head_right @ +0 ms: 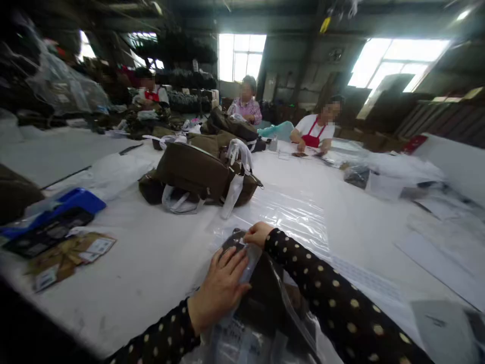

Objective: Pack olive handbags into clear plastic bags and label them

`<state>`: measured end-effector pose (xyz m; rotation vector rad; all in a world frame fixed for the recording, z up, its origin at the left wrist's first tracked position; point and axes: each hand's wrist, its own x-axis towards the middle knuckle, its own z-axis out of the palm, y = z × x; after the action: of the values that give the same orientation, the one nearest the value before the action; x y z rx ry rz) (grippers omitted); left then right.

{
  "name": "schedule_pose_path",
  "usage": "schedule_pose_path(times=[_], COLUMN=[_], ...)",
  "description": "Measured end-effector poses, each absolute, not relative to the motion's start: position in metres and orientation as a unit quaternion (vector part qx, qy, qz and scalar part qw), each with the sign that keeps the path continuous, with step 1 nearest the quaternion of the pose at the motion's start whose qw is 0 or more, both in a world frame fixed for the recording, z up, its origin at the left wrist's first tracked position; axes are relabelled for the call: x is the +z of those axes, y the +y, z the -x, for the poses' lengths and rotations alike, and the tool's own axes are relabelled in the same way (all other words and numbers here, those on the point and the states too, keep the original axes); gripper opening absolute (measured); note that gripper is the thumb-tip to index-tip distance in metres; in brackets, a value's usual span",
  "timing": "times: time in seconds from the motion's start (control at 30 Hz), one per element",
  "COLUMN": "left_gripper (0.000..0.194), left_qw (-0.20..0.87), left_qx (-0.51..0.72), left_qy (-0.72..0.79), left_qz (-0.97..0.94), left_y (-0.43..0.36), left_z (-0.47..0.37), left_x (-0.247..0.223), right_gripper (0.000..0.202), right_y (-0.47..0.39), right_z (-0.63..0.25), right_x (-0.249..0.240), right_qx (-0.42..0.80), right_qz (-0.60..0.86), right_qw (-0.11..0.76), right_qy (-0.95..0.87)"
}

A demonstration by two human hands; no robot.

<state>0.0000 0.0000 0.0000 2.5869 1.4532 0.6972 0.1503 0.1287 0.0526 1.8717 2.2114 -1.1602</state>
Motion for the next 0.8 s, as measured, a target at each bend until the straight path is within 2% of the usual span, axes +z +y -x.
schedule_pose_path(times=[0.33,0.6,0.67,0.8], left_gripper=[0.048,0.050,0.052,0.062], left_qw=[0.074,0.127,0.144,0.143], left_qx=[0.257,0.267,0.271,0.311], left_qy=[0.484,0.480,0.475,0.528], left_qz=[-0.833,-0.826,-0.825,-0.777], left_y=[0.002,0.005,-0.002,-0.048], left_z=[0.000,0.001,0.007,0.052], left_x=[-0.001,0.002,0.007,-0.002], right_gripper=[0.015,0.029,0.036,0.066], right_y=[0.149,0.140,0.138,0.131], right_z=[-0.139,-0.125,-0.125,-0.136], right_x=[0.044,0.034,0.031,0.045], right_qx=[-0.336,-0.243,-0.197,-0.134], right_qz=[-0.629,-0.676,-0.697,-0.725], right_qw=[0.049,0.072,0.070,0.035], right_qy=[0.699,0.692,0.686,0.674])
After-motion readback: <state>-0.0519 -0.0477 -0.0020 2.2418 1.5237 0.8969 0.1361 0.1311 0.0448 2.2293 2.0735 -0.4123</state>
